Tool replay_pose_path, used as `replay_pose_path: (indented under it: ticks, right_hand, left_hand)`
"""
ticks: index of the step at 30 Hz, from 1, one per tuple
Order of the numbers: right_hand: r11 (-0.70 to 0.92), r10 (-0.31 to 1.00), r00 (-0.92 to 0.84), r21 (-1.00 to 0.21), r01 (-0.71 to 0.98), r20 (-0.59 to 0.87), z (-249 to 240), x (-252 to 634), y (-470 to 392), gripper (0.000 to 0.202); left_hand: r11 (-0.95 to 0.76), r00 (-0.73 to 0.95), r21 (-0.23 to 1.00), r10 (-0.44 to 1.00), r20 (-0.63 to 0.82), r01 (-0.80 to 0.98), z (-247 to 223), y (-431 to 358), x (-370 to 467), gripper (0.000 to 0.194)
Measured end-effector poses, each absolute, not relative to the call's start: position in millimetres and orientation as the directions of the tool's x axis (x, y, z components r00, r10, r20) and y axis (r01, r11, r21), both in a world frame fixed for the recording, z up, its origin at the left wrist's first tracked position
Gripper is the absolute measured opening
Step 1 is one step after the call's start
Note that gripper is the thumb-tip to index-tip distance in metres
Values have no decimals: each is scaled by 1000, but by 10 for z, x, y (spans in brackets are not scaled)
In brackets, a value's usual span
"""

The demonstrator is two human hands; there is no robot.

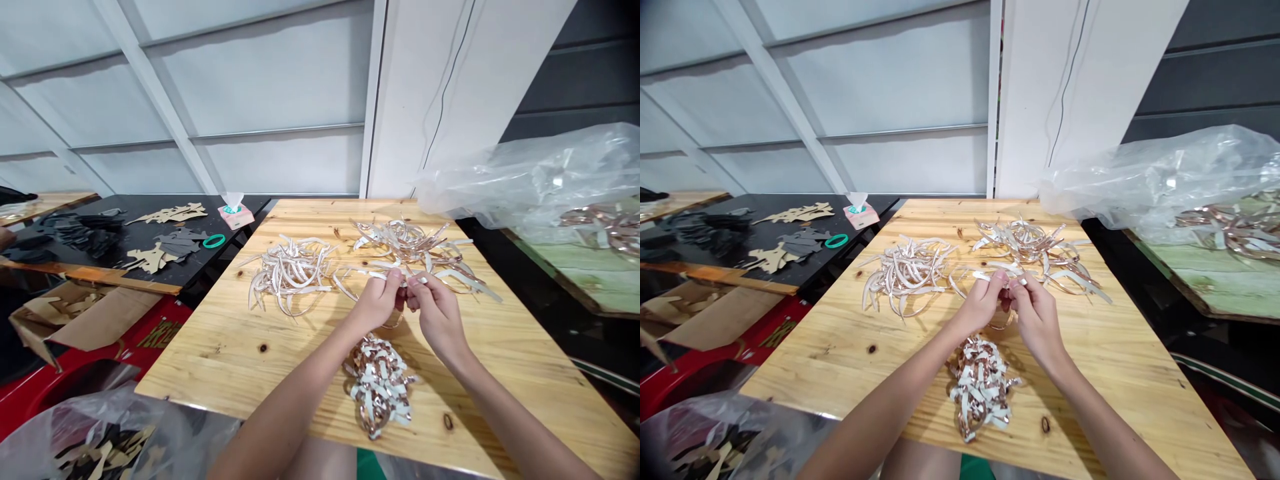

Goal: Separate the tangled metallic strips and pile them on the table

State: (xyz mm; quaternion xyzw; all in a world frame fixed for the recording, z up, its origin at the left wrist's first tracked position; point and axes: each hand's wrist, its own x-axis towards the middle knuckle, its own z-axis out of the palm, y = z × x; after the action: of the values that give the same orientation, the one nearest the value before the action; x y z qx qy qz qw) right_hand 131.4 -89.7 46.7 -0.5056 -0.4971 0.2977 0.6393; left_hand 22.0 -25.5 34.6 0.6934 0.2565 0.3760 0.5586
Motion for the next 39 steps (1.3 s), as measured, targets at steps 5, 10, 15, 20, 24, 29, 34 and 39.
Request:
replay_pose_path:
  ticks: [5,10,15,20,24,29,34,39]
  right_hand:
    - [300,899,415,-885,-355,138,523,1354,-843,31]
    - [257,924,382,-711,-655,-18,591,1448,-802,28]
    - [325,907,412,-763,-559,85,541,1437,-819,29]
    - [395,895,287,-906,-152,342,411,1343,-886,30]
    - [427,880,301,-889,-165,366,399,1344,-888,30]
    - [338,910,360,-871,-356,206,493,1355,-872,29]
    - [232,924,383,-788,-571,-6,598,1414,-859,31]
    - [249,929,368,-698,-672,-23,638,1540,-829,33]
  left_hand:
    - [69,590,944,795,144,-324,255,-251,307,51]
    - [244,644,851,753,136,-465,262,-215,350,48]
    - [248,663,865,738,123,-437,327,-211,295,53]
    - [37,720,956,667,192,-290,394,-253,199,47]
    - [-25,704,952,667,243,-304,354,-271,232,42]
    - [-24,707,957,669,230,-289,259,-274,305,46]
    - [-3,676,972,718,166,-236,228,-278,311,48]
    - [78,697,965,706,122,-248,242,-239,301,49]
